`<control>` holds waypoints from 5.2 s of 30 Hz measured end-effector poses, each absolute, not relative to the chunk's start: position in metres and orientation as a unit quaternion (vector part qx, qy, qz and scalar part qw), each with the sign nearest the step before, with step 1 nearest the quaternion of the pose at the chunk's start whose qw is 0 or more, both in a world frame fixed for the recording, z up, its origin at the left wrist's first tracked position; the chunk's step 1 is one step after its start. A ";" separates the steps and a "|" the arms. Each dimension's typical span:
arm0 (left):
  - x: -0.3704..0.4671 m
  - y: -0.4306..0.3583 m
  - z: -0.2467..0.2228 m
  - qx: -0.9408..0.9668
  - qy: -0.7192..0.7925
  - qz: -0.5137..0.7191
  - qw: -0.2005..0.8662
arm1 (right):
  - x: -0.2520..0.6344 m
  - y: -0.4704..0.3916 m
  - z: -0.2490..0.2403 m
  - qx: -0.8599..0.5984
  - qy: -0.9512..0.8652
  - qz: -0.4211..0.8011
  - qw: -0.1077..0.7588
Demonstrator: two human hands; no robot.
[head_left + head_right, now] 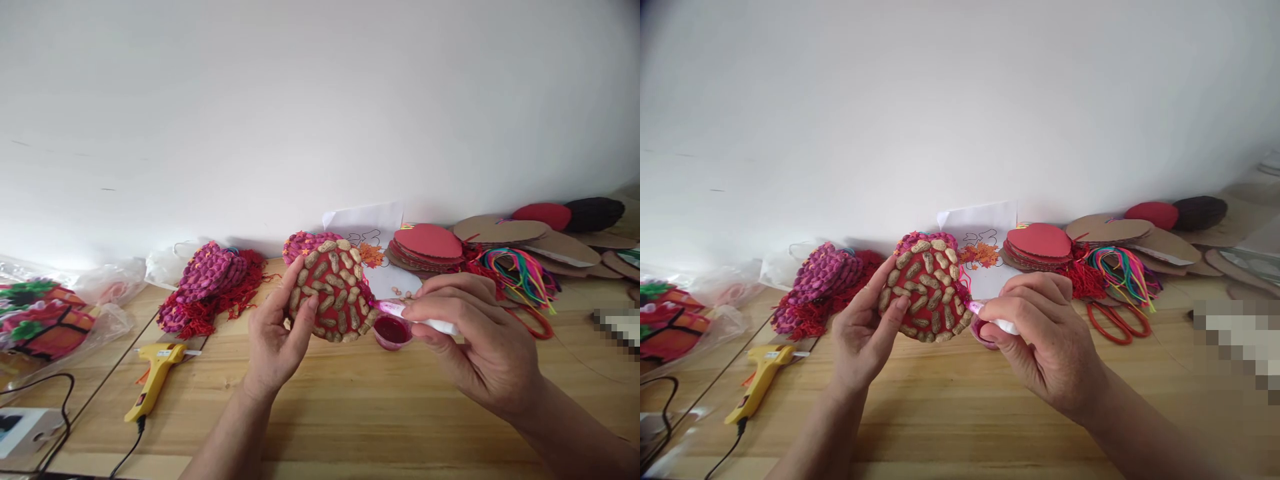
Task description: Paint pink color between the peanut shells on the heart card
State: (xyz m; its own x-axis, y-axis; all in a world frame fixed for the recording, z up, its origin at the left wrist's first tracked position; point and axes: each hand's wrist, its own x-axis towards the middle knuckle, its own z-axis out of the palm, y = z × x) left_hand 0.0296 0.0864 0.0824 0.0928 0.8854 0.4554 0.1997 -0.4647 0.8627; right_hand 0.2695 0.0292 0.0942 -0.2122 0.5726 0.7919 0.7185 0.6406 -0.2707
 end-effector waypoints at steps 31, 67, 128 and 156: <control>0.025 0.099 0.080 0.605 0.397 0.562 0.400 | 0.279 0.036 0.089 -0.393 -0.746 -0.053 0.535; 0.020 0.103 0.077 0.600 0.384 0.548 0.439 | 0.281 0.036 0.084 -0.394 -0.724 0.024 0.565; 0.017 0.105 0.081 0.601 0.390 0.558 0.419 | 0.275 0.056 0.103 -0.413 -0.718 -0.028 0.559; 0.022 0.117 0.070 0.494 0.305 0.599 0.551 | 0.278 0.064 0.090 -0.384 -0.535 0.330 0.676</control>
State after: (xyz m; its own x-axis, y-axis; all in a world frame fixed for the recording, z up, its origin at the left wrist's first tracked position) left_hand 0.0216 0.1174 0.0696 0.0954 0.9622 0.2550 -0.3591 -0.2056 0.9104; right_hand 0.2784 0.0641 0.0905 0.2099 0.8577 0.4694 -0.0363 0.4866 -0.8729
